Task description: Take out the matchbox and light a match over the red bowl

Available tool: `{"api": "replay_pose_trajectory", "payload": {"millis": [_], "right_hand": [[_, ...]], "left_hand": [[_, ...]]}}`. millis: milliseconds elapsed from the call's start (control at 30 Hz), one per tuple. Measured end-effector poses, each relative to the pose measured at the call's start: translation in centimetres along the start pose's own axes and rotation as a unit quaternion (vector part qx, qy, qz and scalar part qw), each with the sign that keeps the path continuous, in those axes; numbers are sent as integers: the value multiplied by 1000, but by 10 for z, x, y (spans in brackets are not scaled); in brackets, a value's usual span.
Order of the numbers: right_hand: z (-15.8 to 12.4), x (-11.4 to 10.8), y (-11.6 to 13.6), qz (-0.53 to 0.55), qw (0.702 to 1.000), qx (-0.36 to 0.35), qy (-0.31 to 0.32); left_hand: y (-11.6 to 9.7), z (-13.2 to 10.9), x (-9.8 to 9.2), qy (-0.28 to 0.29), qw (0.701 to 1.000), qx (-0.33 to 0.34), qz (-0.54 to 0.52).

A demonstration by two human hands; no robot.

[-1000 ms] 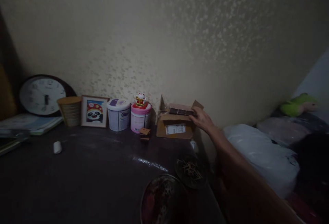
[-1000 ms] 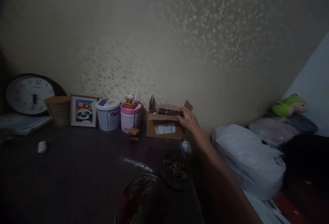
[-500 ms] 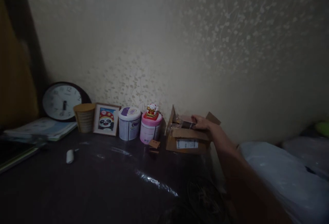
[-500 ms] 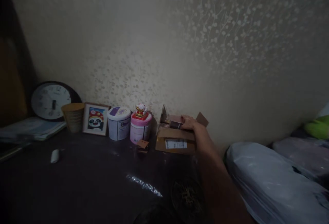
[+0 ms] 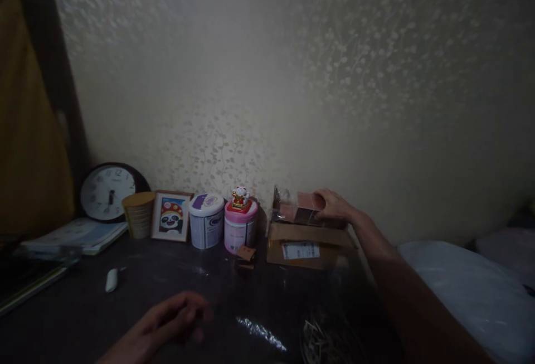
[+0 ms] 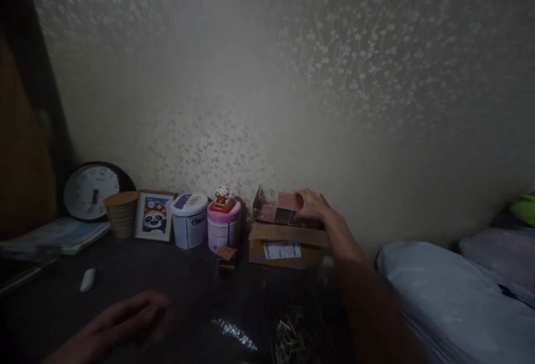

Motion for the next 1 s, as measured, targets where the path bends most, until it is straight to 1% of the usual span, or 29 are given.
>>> {"api": "replay_pose_trajectory", "payload": {"millis": [67,133,200,233,333,367,433,500,567,633,733,800,867,1000], "right_hand": [[-6,-14,-6,1,1000,-10,-23],[-13,-27,-11,3,999,-15,-46],[-20,-37,-14,6,998,-13,-67],[-24,-40,-14,8,997,-13,-75],[-34,-46,-11,14,995,-21,-93],[-38,-47,-9,15,995,-25,-98],[-45,-52,-4,16,993,-35,-108],[-50,-58,1,16,992,-44,-116],[-55,-64,7,15,991,-53,-122],[-60,-68,14,13,989,-70,-130],[-66,-72,28,12,984,-106,-141],[-69,-75,39,12,981,-129,-143],[-73,-79,52,8,979,-150,-141],[-83,-90,85,-7,973,-187,-139]], "left_hand": [[-34,25,11,1,997,45,63],[-65,48,28,10,992,91,86],[-87,68,46,22,988,115,99],[-97,77,52,17,987,125,102],[-126,99,53,-49,965,196,166],[-133,106,51,-74,957,207,190],[-143,122,48,-99,949,214,208],[-157,132,48,-129,936,232,232],[-175,138,53,-153,918,254,263],[-194,142,62,-168,898,272,302],[-213,145,74,-172,868,281,373],[-218,147,80,-152,851,276,420],[-219,147,83,-122,835,267,465],[-218,135,82,-73,804,241,539]]}}
Point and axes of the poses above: each hand's wrist, its own z-axis towards the middle knuckle, its own x-axis out of the palm, y = z × x, the point moved 9 cm from there along z, towards the middle knuckle, and after that the axes turned 15 degrees about y, right-handed, at the moved point
